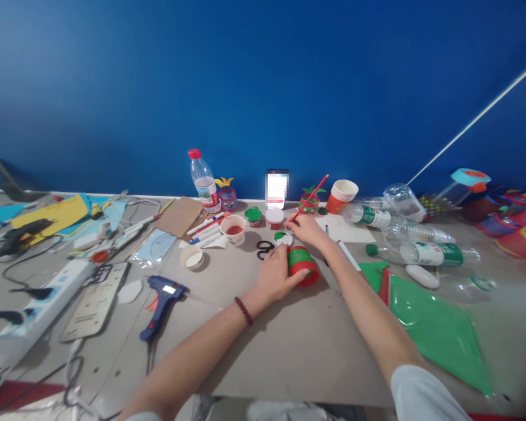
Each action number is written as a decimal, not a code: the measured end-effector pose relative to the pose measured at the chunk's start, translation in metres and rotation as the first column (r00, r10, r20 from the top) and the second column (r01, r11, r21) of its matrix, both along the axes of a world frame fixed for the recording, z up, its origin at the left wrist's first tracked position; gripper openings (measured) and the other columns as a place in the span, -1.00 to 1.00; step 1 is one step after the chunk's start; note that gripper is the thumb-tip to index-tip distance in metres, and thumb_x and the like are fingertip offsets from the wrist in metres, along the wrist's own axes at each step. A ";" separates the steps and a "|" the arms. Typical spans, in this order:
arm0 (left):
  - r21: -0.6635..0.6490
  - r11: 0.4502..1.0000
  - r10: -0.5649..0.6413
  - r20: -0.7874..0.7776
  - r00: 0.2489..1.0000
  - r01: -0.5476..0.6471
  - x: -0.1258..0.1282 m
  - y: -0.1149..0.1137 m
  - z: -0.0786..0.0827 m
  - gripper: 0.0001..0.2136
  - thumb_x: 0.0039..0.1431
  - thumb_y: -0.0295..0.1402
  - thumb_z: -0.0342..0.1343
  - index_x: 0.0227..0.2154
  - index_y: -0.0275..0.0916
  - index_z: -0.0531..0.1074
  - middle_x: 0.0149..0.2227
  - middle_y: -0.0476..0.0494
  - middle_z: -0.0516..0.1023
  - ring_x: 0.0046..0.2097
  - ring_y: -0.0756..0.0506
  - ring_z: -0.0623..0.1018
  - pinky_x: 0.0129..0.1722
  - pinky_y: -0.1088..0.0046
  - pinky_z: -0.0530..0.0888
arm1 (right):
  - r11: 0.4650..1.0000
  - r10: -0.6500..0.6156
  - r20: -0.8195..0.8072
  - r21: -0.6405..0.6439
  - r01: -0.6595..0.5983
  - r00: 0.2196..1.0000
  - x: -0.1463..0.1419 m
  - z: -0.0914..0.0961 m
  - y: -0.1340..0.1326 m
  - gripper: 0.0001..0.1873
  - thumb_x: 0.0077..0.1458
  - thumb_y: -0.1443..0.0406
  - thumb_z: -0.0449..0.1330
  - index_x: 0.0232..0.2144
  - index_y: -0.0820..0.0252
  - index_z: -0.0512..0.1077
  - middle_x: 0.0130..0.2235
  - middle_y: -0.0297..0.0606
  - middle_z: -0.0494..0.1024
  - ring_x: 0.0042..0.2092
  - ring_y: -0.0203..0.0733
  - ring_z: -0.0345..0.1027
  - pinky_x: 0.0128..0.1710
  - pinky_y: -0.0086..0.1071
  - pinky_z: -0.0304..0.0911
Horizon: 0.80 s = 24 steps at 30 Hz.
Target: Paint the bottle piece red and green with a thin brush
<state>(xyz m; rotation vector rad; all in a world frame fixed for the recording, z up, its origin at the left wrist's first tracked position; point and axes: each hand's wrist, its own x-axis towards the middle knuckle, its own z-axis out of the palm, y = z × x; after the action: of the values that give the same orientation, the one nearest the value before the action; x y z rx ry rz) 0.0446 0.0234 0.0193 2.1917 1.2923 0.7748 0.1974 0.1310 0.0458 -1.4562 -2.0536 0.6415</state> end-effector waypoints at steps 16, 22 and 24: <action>0.024 0.999 0.029 0.006 1.000 -0.029 -0.001 0.001 -0.003 -0.46 0.19 0.07 0.03 0.02 -0.28 0.22 -0.11 -0.38 0.55 -0.06 -0.38 0.56 -0.03 0.04 0.43 | 0.998 -0.059 -0.056 0.033 0.061 0.997 0.004 0.004 0.001 -0.81 0.17 0.36 0.14 -0.45 0.21 0.51 -0.37 -0.20 0.61 -0.28 -0.14 0.48 -0.15 -0.33 0.30; 0.001 1.000 0.003 0.013 1.000 -0.003 -0.002 0.000 0.000 -0.46 0.21 0.05 0.02 0.04 -0.30 0.20 -0.08 -0.41 0.54 -0.05 -0.36 0.56 0.01 0.04 0.42 | 0.998 -0.054 -0.032 0.042 0.056 0.998 0.001 -0.001 0.002 -0.83 0.18 0.36 0.16 -0.43 0.22 0.52 -0.38 -0.18 0.61 -0.28 -0.13 0.47 -0.16 -0.34 0.29; -0.004 1.000 0.001 0.007 1.000 -0.001 -0.001 0.000 0.000 -0.46 0.22 0.05 0.02 0.04 -0.31 0.20 -0.08 -0.42 0.53 -0.04 -0.36 0.55 0.01 0.04 0.42 | 0.997 -0.056 -0.028 0.042 0.057 0.998 0.000 -0.001 0.002 -0.83 0.18 0.36 0.16 -0.41 0.23 0.53 -0.37 -0.17 0.61 -0.27 -0.13 0.47 -0.16 -0.34 0.29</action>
<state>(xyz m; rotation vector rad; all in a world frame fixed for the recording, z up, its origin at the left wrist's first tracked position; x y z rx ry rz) 0.0432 0.0238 0.0190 2.1830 1.2899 0.7789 0.1973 0.1331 0.0444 -1.4684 -1.9864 0.5878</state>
